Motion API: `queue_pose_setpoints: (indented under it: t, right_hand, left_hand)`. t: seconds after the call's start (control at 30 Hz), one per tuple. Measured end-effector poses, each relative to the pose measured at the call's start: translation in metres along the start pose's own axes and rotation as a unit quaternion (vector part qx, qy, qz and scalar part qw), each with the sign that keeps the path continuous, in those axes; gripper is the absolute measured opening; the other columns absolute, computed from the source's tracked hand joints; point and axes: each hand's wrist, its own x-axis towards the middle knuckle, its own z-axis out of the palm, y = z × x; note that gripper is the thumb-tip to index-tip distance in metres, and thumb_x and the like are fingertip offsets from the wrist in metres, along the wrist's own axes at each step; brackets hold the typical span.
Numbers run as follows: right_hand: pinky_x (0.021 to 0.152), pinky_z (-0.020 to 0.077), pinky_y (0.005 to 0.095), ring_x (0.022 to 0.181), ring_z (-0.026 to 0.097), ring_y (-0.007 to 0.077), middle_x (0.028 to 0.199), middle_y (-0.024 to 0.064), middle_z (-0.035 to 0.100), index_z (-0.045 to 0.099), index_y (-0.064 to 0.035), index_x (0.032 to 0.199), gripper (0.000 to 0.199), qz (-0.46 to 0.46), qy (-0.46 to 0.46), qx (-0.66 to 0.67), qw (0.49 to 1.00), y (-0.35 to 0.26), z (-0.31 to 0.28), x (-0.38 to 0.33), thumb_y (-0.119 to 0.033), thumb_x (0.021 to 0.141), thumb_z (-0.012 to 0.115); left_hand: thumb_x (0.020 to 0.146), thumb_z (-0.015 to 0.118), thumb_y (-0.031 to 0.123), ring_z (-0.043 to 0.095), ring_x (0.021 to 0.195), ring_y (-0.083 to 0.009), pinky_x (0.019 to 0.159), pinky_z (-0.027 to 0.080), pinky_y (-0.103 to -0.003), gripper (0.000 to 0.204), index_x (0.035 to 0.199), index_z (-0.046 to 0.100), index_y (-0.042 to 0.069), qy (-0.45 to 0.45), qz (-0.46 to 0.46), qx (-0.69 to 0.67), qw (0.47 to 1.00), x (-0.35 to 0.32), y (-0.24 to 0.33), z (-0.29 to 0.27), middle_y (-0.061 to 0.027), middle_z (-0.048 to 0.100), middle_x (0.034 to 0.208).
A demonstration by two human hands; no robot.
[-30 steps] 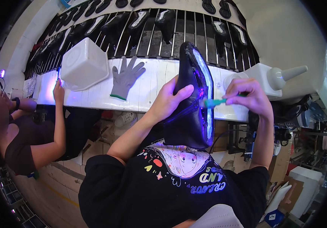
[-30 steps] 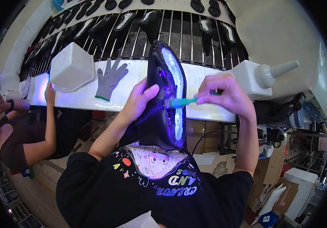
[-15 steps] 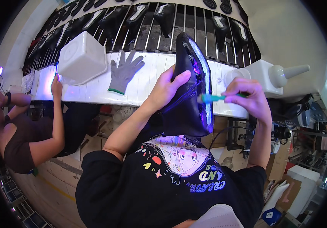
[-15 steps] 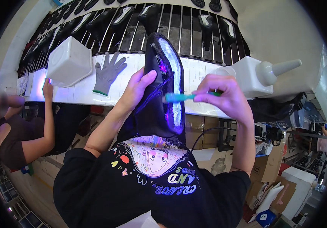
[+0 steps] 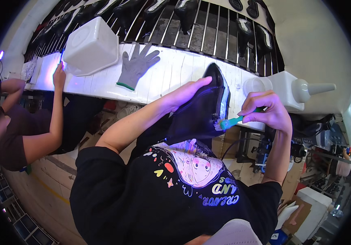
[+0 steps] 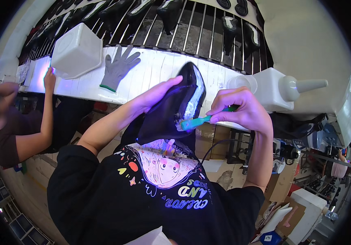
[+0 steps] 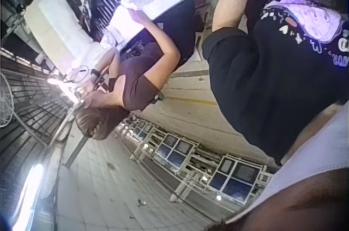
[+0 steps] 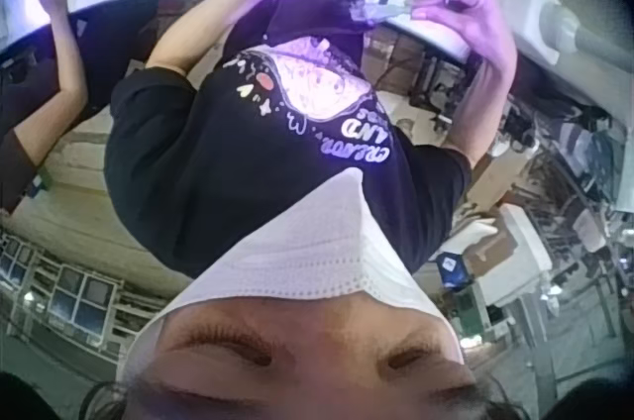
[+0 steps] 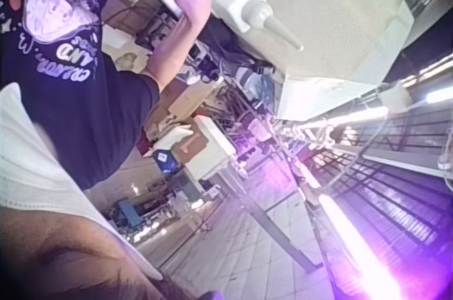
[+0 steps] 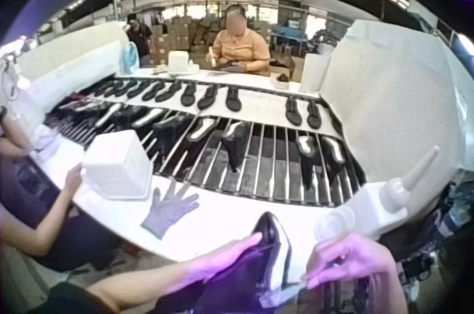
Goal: Brushing a liquid adhesive or treatment onto the bottom edge of shoe uppers before sole attachment.
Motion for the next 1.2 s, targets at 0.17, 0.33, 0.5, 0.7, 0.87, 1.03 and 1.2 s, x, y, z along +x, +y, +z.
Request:
queue_pose_setpoints:
  t: [0.17, 0.33, 0.5, 0.7, 0.87, 1.03, 1.2]
  right_hand:
    - [0.066, 0.0469, 0.0278, 0.070, 0.062, 0.0163, 0.075, 0.0071, 0.066, 0.071, -0.0004, 0.080, 0.015, -0.007, -0.026, 0.024, 0.999, 0.000, 0.000, 0.014, -0.006, 0.068, 0.079]
    - [0.067, 0.0471, 0.0275, 0.071, 0.062, 0.0157, 0.075, 0.0075, 0.066, 0.071, -0.0001, 0.079, 0.015, -0.020, -0.028, 0.028, 0.999, 0.001, -0.002, 0.025, -0.005, 0.067, 0.079]
    - [0.066, 0.0471, 0.0271, 0.071, 0.062, 0.0152, 0.075, 0.0079, 0.066, 0.071, 0.0000, 0.078, 0.014, -0.036, -0.035, 0.035, 0.998, 0.008, -0.004, 0.037, -0.005, 0.067, 0.079]
    - [0.062, 0.0484, 0.0273, 0.069, 0.064, 0.0168, 0.074, 0.0097, 0.067, 0.071, 0.0002, 0.075, 0.019, -0.020, -0.060, 0.031, 0.998, 0.010, -0.006, 0.043, -0.008, 0.063, 0.082]
    - [0.063, 0.0485, 0.0269, 0.067, 0.064, 0.0173, 0.075, 0.0098, 0.068, 0.071, 0.0005, 0.075, 0.020, 0.028, -0.125, 0.055, 0.990, 0.022, -0.021, 0.037, -0.011, 0.064, 0.082]
    - [0.054, 0.0446, 0.0233, 0.061, 0.058, 0.0128, 0.075, 0.0112, 0.066, 0.069, 0.0030, 0.078, 0.022, -0.008, -0.022, 0.167, 0.986, 0.065, -0.039, 0.013, -0.014, 0.071, 0.079]
    - [0.044, 0.0348, 0.0218, 0.050, 0.048, 0.0099, 0.074, 0.0098, 0.060, 0.059, -0.0018, 0.085, 0.030, -0.096, 0.188, 0.411, 0.887, 0.138, 0.003, -0.010, -0.029, 0.083, 0.070]
  left_hand:
    - [0.095, 0.042, 0.050, 0.063, 0.097, -0.0174, 0.088, 0.050, -0.031, 0.056, 0.127, 0.052, 0.005, -0.050, -0.087, -0.062, 0.993, -0.005, -0.016, 0.008, -0.0102, 0.062, 0.117]
    - [0.095, 0.050, 0.041, 0.066, 0.083, -0.0189, 0.074, 0.055, -0.029, 0.045, 0.123, 0.054, 0.006, -0.131, -0.076, -0.147, 0.978, 0.000, -0.041, 0.003, -0.0121, 0.066, 0.103]
    - [0.093, 0.056, 0.027, 0.064, 0.059, -0.0228, 0.051, 0.054, -0.031, 0.038, 0.119, 0.052, -0.002, -0.244, -0.176, -0.036, 0.953, -0.019, -0.037, 0.011, -0.0188, 0.063, 0.079]
    - [0.092, 0.056, 0.036, 0.061, 0.053, -0.0152, 0.046, 0.052, -0.029, 0.038, 0.117, 0.058, 0.007, -0.276, -0.171, -0.081, 0.942, -0.023, -0.056, 0.016, -0.0078, 0.063, 0.074]
    - [0.092, 0.054, 0.039, 0.062, 0.056, -0.0164, 0.050, 0.054, -0.031, 0.041, 0.118, 0.058, 0.008, -0.207, -0.116, -0.080, 0.968, -0.021, -0.051, 0.008, -0.0079, 0.064, 0.078]
    - [0.093, 0.053, 0.041, 0.063, 0.060, -0.0176, 0.055, 0.055, -0.032, 0.043, 0.120, 0.057, 0.008, -0.140, -0.053, -0.036, 0.988, -0.011, -0.021, -0.004, -0.0079, 0.065, 0.083]
    - [0.094, 0.045, 0.050, 0.063, 0.097, -0.0189, 0.085, 0.050, -0.030, 0.058, 0.123, 0.052, 0.000, 0.023, 0.031, -0.011, 0.999, 0.015, 0.015, -0.045, -0.0136, 0.063, 0.111]
